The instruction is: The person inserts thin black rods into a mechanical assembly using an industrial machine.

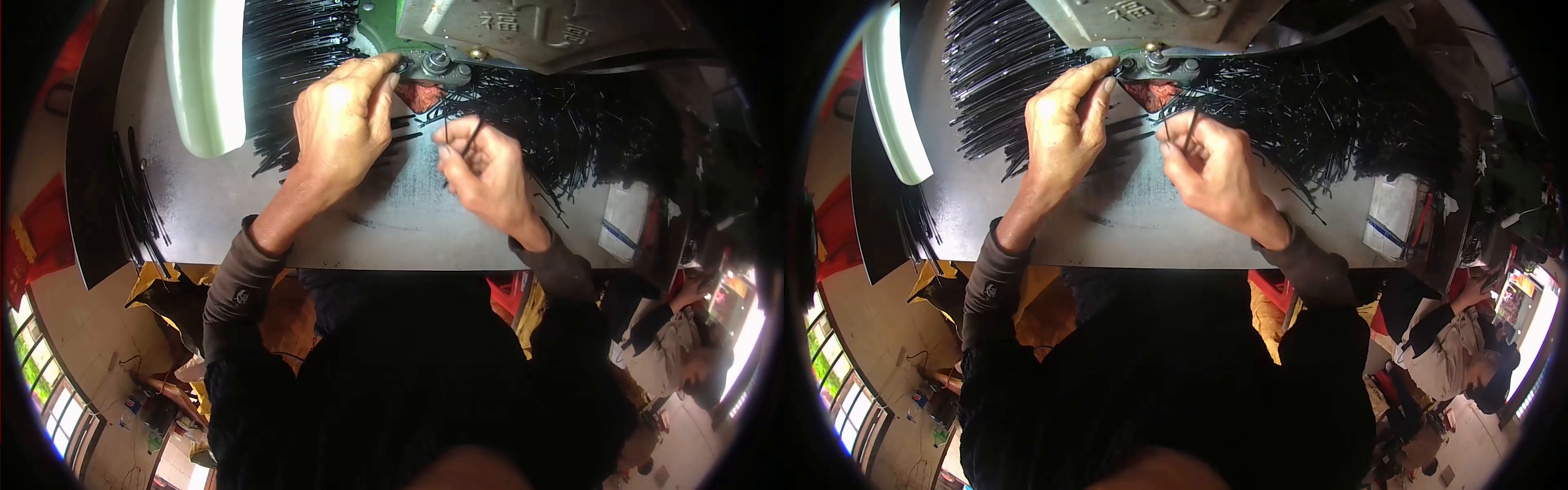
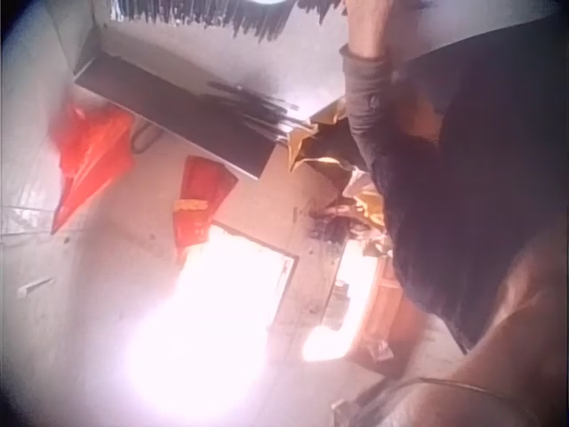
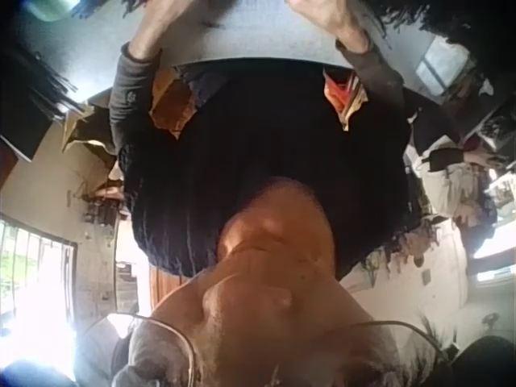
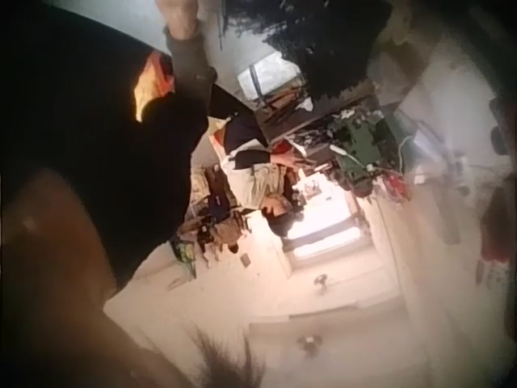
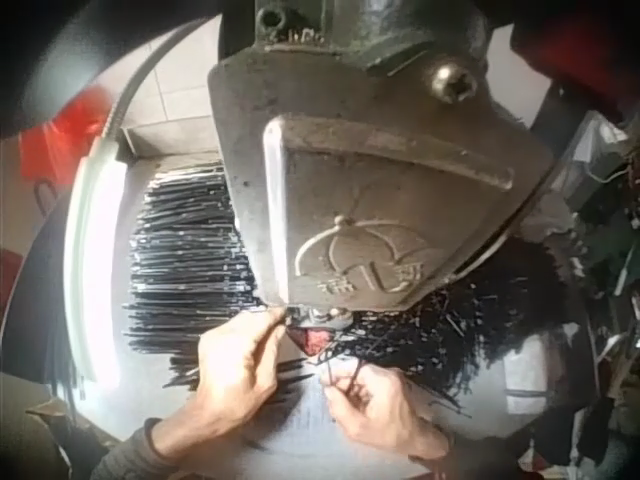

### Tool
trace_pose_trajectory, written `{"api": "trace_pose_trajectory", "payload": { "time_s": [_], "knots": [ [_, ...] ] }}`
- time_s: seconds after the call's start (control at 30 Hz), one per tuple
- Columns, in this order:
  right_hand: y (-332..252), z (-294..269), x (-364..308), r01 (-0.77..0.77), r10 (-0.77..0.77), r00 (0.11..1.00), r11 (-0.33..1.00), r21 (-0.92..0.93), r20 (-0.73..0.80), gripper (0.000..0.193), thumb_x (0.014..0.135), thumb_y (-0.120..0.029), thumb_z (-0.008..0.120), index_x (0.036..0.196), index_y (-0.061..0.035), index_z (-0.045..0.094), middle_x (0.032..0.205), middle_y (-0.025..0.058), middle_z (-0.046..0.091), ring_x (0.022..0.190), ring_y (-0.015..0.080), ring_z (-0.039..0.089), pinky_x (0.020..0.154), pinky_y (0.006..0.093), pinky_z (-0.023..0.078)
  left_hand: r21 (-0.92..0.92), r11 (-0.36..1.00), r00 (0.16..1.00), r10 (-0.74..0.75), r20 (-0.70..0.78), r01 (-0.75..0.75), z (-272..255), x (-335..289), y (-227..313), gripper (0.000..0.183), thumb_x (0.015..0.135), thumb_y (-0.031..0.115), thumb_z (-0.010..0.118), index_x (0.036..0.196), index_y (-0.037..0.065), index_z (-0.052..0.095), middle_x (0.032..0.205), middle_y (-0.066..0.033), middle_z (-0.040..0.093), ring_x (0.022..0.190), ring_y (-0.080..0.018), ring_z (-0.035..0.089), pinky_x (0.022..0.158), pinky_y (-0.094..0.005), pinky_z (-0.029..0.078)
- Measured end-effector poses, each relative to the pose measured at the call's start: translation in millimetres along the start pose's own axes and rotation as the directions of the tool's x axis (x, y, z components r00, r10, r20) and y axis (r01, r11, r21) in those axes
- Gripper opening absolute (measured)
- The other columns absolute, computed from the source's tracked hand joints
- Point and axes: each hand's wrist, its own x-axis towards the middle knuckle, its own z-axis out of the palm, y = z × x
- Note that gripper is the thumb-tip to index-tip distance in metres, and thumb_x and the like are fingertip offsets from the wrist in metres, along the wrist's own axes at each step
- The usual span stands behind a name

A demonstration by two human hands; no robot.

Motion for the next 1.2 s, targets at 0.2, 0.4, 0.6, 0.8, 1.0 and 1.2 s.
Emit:
{"api": "trace_pose_trajectory", "payload": {
  "time_s": [0.2, 0.4, 0.6, 0.8, 1.0, 1.2],
  "knots": [
    [-9, 8, 21, -0.002, 0.000, 1.000, 0.990, 0.140, 0.015, 0.010, 0.083, 0.001, 0.057, 0.094, 0.0006, 0.057, 0.063, 0.0023, 0.058, 0.050, 0.0042, 0.055, 0.044, 0.0184, 0.043, 0.007, 0.998, 0.998, -0.059, 0.019, 0.058, 1, 0, 3, 0.021, 0.082, 0.002, 0.059, 0.102, 0.001, 0.065, 0.082, -0.0143, 0.065, 0.064, -0.0231, 0.062, 0.062, -0.0294, 0.048],
    [-9, 9, 27, -0.054, 0.047, 0.998, 0.982, 0.181, 0.042, 0.010, 0.084, 0.001, 0.057, 0.094, 0.0012, 0.057, 0.065, 0.0037, 0.059, 0.049, 0.0047, 0.055, 0.042, 0.0179, 0.043, -0.057, 0.998, 1.000, 0.009, -0.023, -0.010, 6, 0, 1, 0.021, 0.081, 0.000, 0.061, 0.101, 0.002, 0.065, 0.079, -0.0130, 0.064, 0.064, -0.0225, 0.062, 0.059, -0.0291, 0.048],
    [-12, 6, 28, -0.086, 0.073, 0.995, 0.973, 0.213, 0.069, 0.011, 0.083, 0.001, 0.056, 0.094, 0.0029, 0.057, 0.071, 0.0057, 0.060, 0.053, 0.0052, 0.055, 0.043, 0.0183, 0.045, -0.012, 0.999, 0.999, 0.031, -0.031, -0.032, 8, -2, 0, 0.023, 0.079, 0.000, 0.063, 0.101, 0.004, 0.065, 0.073, -0.0105, 0.061, 0.059, -0.0212, 0.058, 0.055, -0.0292, 0.046],
    [-12, -1, 30, -0.094, 0.082, 0.995, 0.964, 0.250, 0.057, 0.014, 0.083, 0.002, 0.052, 0.096, 0.0043, 0.057, 0.074, 0.0060, 0.060, 0.058, 0.0061, 0.057, 0.045, 0.0189, 0.047, 0.016, 0.992, 0.990, 0.123, -0.063, -0.122, 12, 6, 4, 0.023, 0.076, -0.001, 0.065, 0.099, 0.005, 0.065, 0.067, -0.0088, 0.057, 0.055, -0.0205, 0.055, 0.052, -0.0290, 0.044],
    [-7, -7, 35, -0.126, 0.115, 0.992, 0.962, 0.241, 0.060, 0.016, 0.085, 0.000, 0.052, 0.099, 0.0039, 0.057, 0.073, 0.0048, 0.061, 0.061, 0.0065, 0.057, 0.048, 0.0188, 0.049, 0.072, 0.985, 0.986, 0.161, -0.046, -0.158, 17, 15, 4, 0.019, 0.074, 0.001, 0.067, 0.093, 0.005, 0.064, 0.067, -0.0087, 0.058, 0.059, -0.0233, 0.059, 0.054, -0.0308, 0.046],
    [-3, -6, 35, -0.102, 0.088, 0.994, 0.959, 0.263, 0.062, 0.016, 0.085, -0.001, 0.052, 0.099, 0.0032, 0.057, 0.073, 0.0044, 0.060, 0.062, 0.0064, 0.058, 0.049, 0.0185, 0.049, 0.082, 0.984, 0.984, 0.164, -0.064, -0.159, 19, 15, -1, 0.020, 0.075, 0.012, 0.064, 0.095, 0.012, 0.065, 0.065, -0.0066, 0.055, 0.058, -0.0237, 0.060, 0.050, -0.0344, 0.047]
  ]
}}
